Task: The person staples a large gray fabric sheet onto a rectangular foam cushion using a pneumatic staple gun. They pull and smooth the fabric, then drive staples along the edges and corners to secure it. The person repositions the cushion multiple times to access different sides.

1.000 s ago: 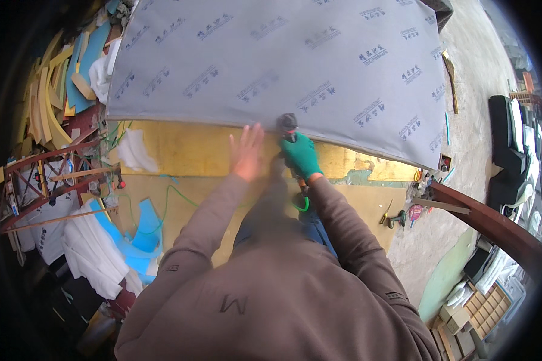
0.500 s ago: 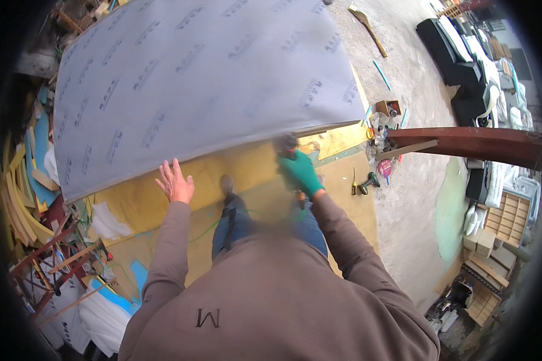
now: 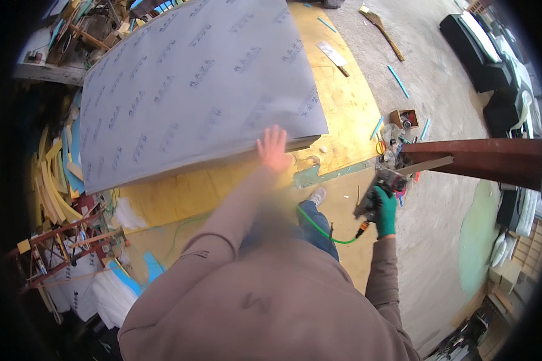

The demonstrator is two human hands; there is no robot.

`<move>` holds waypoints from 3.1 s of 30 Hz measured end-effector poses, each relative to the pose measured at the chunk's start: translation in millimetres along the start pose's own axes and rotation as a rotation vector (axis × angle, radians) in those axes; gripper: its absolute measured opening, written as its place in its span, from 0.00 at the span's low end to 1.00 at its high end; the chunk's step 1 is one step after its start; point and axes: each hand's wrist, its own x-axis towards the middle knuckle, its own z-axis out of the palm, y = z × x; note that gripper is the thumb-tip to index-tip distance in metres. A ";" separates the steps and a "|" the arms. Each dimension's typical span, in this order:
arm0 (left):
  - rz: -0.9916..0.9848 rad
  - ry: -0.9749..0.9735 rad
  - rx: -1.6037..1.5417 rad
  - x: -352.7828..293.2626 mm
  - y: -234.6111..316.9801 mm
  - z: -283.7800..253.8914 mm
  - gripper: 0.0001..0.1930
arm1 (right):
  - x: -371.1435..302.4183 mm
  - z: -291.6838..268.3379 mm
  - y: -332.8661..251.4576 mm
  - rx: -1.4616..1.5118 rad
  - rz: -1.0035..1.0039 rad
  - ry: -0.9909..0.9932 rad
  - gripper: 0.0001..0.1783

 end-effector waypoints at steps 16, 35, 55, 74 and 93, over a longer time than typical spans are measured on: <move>-0.244 0.130 -0.639 21.3 103.3 10.0 0.15 | 226.6 54.3 -259.6 -1.639 -0.986 -0.913 0.17; -1.604 0.907 -1.185 82.2 218.9 95.0 0.27 | 510.2 278.6 -164.1 -2.239 -0.859 -2.062 0.20; -1.979 0.687 -0.562 51.9 226.4 149.2 0.25 | 570.6 387.4 -216.9 -1.949 -0.432 -2.404 0.25; -2.013 1.067 -1.769 9.1 189.5 88.4 0.17 | 823.8 895.5 -407.5 -1.699 0.204 -1.204 0.19; -1.934 0.892 -2.108 25.8 203.3 47.2 0.16 | 835.5 902.0 -421.5 -2.057 0.204 -1.390 0.14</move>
